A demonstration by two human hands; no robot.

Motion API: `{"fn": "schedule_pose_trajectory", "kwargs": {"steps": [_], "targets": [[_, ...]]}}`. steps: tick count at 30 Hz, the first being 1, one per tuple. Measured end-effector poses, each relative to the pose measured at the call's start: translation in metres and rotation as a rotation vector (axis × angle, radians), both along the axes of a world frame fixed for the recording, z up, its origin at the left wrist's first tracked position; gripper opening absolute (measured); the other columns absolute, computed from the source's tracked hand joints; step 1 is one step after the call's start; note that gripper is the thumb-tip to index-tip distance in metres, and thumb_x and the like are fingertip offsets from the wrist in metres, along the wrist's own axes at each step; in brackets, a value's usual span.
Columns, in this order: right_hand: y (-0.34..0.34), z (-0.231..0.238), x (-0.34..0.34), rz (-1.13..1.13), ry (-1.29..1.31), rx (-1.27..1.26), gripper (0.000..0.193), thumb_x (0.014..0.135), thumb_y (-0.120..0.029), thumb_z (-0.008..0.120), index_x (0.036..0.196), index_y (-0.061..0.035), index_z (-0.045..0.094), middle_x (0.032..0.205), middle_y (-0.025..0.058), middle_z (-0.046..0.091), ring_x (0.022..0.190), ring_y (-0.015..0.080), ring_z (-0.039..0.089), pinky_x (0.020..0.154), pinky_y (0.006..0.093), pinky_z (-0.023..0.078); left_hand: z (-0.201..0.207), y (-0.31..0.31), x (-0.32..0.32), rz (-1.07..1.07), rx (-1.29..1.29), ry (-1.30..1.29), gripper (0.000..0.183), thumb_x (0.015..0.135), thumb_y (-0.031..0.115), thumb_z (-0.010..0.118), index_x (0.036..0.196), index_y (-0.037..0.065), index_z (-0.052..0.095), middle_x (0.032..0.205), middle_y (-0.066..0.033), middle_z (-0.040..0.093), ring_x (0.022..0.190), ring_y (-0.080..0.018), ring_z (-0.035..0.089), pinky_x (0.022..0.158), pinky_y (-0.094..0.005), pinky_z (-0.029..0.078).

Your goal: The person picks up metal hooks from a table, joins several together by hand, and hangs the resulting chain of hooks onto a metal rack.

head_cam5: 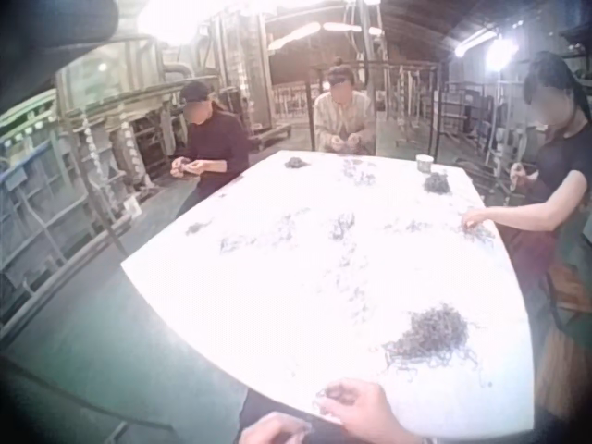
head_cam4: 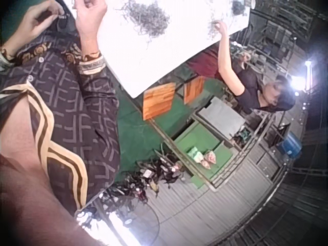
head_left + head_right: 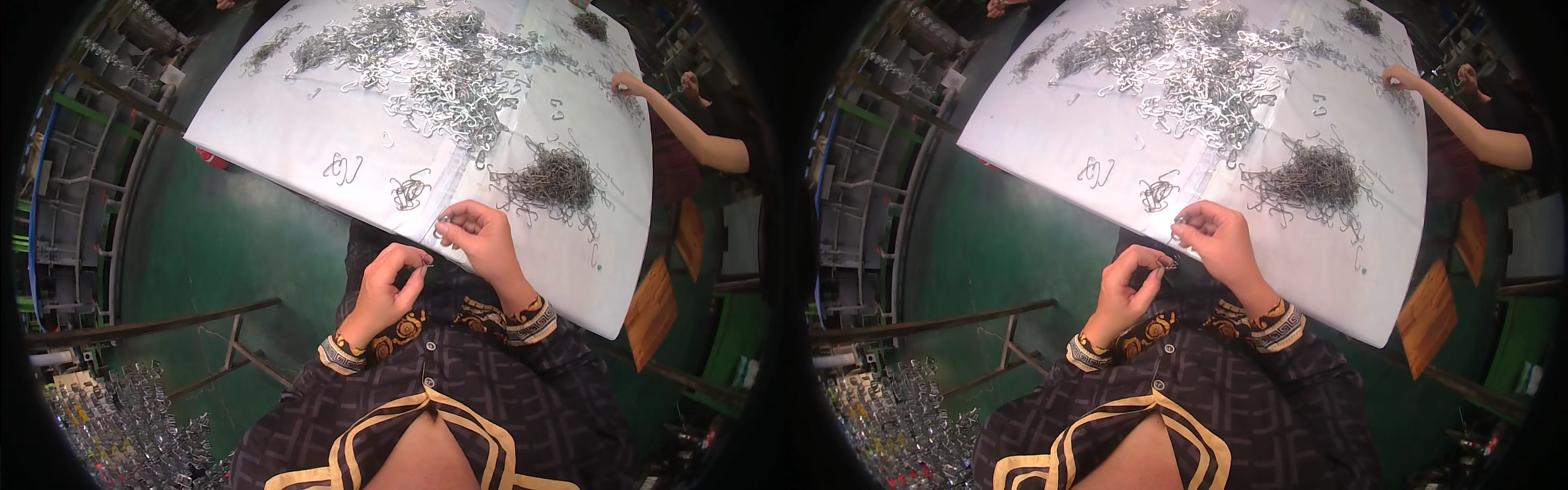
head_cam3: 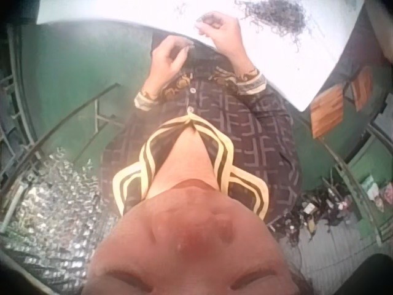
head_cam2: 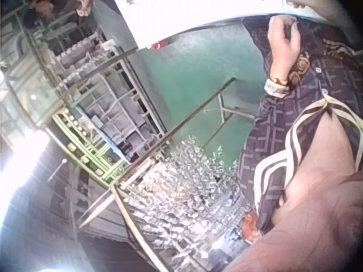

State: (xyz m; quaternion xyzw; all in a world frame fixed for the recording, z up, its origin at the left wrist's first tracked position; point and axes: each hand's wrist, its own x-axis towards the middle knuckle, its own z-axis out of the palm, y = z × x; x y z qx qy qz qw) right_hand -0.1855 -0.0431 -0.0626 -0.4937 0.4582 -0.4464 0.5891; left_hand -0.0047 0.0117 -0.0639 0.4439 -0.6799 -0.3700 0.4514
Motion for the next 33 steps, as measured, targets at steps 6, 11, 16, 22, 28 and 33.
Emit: {"fn": "schedule_pose_trajectory", "kwargs": {"steps": [6, 11, 16, 22, 28, 33], "targets": [[0.026, 0.016, 0.007, 0.035, -0.042, 0.035, 0.011, 0.084, -0.003, 0.068, 0.092, 0.0041, 0.066, 0.078, 0.0053, 0.068, 0.066, 0.0071, 0.063, 0.059, 0.0201, 0.050, 0.003, -0.002, -0.005, -0.011, -0.049, -0.048, 0.010, 0.080, -0.006, 0.063, 0.086, -0.001, 0.056, 0.088, -0.0118, 0.065, 0.079, -0.0222, 0.064, 0.072, -0.0307, 0.051], [0.034, 0.020, 0.012, -0.056, 0.154, -0.171, 0.009, 0.082, -0.002, 0.068, 0.090, 0.0024, 0.068, 0.077, 0.0065, 0.068, 0.065, 0.0075, 0.063, 0.059, 0.0215, 0.051, 0.004, -0.001, -0.005, -0.026, -0.100, -0.126, 0.013, 0.077, -0.006, 0.065, 0.086, -0.001, 0.057, 0.085, -0.0125, 0.062, 0.077, -0.0262, 0.062, 0.070, -0.0322, 0.049], [0.040, 0.026, 0.011, -0.036, 0.234, -0.248, 0.010, 0.081, -0.002, 0.067, 0.090, 0.0019, 0.068, 0.079, 0.0090, 0.067, 0.065, 0.0106, 0.064, 0.059, 0.0238, 0.051, 0.002, 0.002, -0.003, -0.055, -0.105, -0.184, 0.015, 0.075, -0.007, 0.065, 0.086, -0.001, 0.057, 0.084, -0.0127, 0.062, 0.077, -0.0284, 0.061, 0.069, -0.0336, 0.049], [0.042, 0.017, 0.010, -0.092, 0.178, -0.198, 0.010, 0.081, -0.003, 0.069, 0.090, 0.0020, 0.067, 0.078, 0.0095, 0.067, 0.064, 0.0117, 0.065, 0.058, 0.0243, 0.051, 0.008, 0.000, -0.005, -0.092, -0.136, -0.174, 0.017, 0.074, -0.008, 0.065, 0.085, -0.001, 0.056, 0.085, -0.0127, 0.062, 0.078, -0.0298, 0.061, 0.069, -0.0357, 0.050], [0.043, 0.013, 0.007, -0.081, -0.018, -0.016, 0.011, 0.082, -0.004, 0.070, 0.091, 0.0028, 0.066, 0.075, 0.0066, 0.068, 0.062, 0.0082, 0.064, 0.056, 0.0227, 0.051, 0.006, -0.002, -0.011, -0.087, -0.105, -0.177, 0.015, 0.075, -0.007, 0.065, 0.085, 0.000, 0.057, 0.083, -0.0116, 0.062, 0.076, -0.0281, 0.061, 0.068, -0.0341, 0.049], [0.045, 0.012, 0.005, -0.075, -0.042, 0.014, 0.011, 0.083, -0.002, 0.069, 0.092, 0.0028, 0.066, 0.077, 0.0050, 0.068, 0.063, 0.0067, 0.062, 0.056, 0.0212, 0.049, 0.007, 0.000, -0.008, -0.101, -0.066, -0.187, 0.014, 0.076, -0.006, 0.067, 0.086, 0.000, 0.059, 0.083, -0.0111, 0.062, 0.076, -0.0263, 0.061, 0.068, -0.0325, 0.049]]}}
